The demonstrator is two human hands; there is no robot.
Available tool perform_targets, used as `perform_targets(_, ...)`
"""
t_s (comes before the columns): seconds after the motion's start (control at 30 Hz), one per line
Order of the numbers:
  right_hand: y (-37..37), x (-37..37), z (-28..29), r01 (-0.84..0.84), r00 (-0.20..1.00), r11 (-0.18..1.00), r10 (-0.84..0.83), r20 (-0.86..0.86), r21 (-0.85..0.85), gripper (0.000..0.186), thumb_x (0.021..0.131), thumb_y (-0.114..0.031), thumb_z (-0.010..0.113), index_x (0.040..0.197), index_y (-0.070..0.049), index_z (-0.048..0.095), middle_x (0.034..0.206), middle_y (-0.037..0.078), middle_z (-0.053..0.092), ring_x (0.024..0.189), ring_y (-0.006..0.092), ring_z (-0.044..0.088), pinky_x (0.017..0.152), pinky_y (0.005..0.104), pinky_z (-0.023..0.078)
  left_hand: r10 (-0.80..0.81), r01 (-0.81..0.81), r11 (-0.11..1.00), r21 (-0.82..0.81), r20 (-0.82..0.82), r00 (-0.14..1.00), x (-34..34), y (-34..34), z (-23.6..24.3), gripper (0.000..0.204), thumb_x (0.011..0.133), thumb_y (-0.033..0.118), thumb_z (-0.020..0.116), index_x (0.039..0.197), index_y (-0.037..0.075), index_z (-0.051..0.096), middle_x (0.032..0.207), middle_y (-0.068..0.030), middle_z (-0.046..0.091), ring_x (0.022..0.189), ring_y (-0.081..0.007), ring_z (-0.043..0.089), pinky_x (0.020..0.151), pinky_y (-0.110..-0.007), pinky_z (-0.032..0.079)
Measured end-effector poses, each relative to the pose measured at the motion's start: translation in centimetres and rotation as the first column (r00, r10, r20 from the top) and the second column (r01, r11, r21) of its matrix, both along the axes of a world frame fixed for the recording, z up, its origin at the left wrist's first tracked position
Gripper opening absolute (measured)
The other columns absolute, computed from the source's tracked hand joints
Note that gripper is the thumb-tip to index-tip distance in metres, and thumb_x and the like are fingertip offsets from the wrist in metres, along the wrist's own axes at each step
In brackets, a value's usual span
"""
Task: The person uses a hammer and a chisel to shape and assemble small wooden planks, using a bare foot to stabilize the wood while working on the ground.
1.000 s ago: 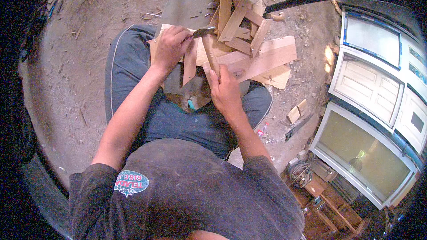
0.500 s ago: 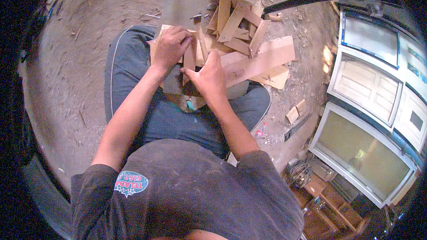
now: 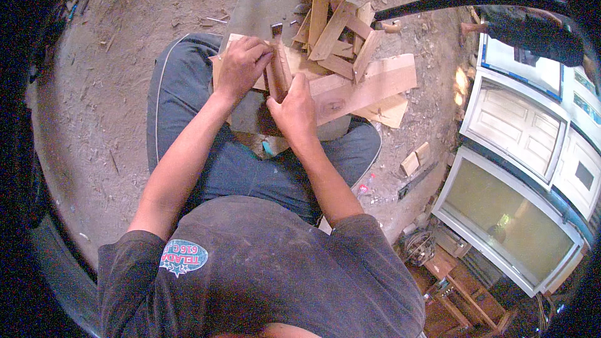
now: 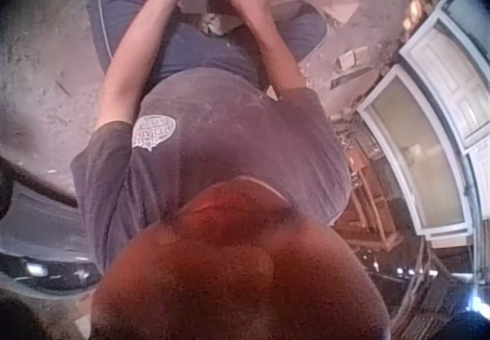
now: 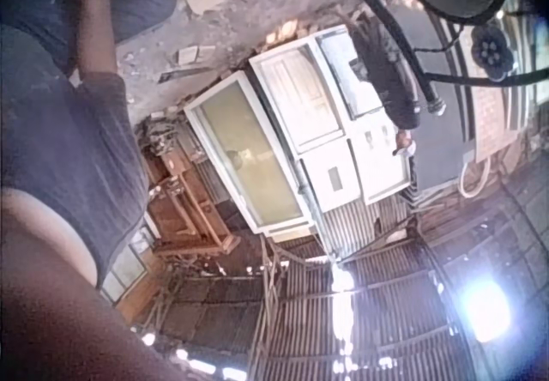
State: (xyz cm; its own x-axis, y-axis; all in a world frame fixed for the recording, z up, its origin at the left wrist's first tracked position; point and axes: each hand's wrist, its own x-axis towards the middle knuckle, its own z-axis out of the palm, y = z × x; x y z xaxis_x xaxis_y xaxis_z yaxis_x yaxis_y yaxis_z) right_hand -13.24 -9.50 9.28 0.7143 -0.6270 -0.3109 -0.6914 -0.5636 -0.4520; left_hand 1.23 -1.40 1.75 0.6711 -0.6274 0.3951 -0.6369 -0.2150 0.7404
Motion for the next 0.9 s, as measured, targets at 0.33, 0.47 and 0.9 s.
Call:
perform_targets(0.33,-3.7,-3.0,4.4,-0.085,0.995,0.981,0.073,0.074,0.175,0.032,0.109,-0.032,0.053,0.107,0.001,0.053,0.090,0.033,0.066,0.089,0.0565,0.063,0.079,0.0622,0.047,0.012,-0.012,1.000,0.008,0.011,1.000,0.0,0.0,-0.2,0.010,0.082,0.013,0.078,0.086,0.007,0.072,0.093,-0.0054,0.069,0.094,-0.0274,0.066,0.083,-0.042,0.050)
perform_targets(0.47,-4.7,-4.6,3.5,-0.206,0.977,0.978,0.206,0.063,0.002,0.029,0.109,-0.030,0.053,0.107,-0.001,0.052,0.087,0.033,0.066,0.085,0.0571,0.063,0.073,0.0618,0.048,-0.004,0.005,0.999,0.052,-0.018,1.000,0.0,0.0,0.3,0.010,0.082,0.012,0.078,0.086,0.006,0.071,0.092,-0.0061,0.069,0.095,-0.0273,0.065,0.084,-0.041,0.050)
perform_targets(0.9,-3.9,-4.4,3.5,-0.206,0.977,0.978,0.208,0.047,-0.046,0.027,0.108,-0.029,0.054,0.106,-0.003,0.052,0.082,0.031,0.066,0.081,0.0555,0.066,0.069,0.0637,0.050,0.001,-0.001,1.000,0.023,0.021,1.000,0.0,0.0,0.1,0.009,0.080,0.012,0.079,0.085,0.007,0.073,0.089,-0.0042,0.068,0.092,-0.0251,0.066,0.082,-0.040,0.050)
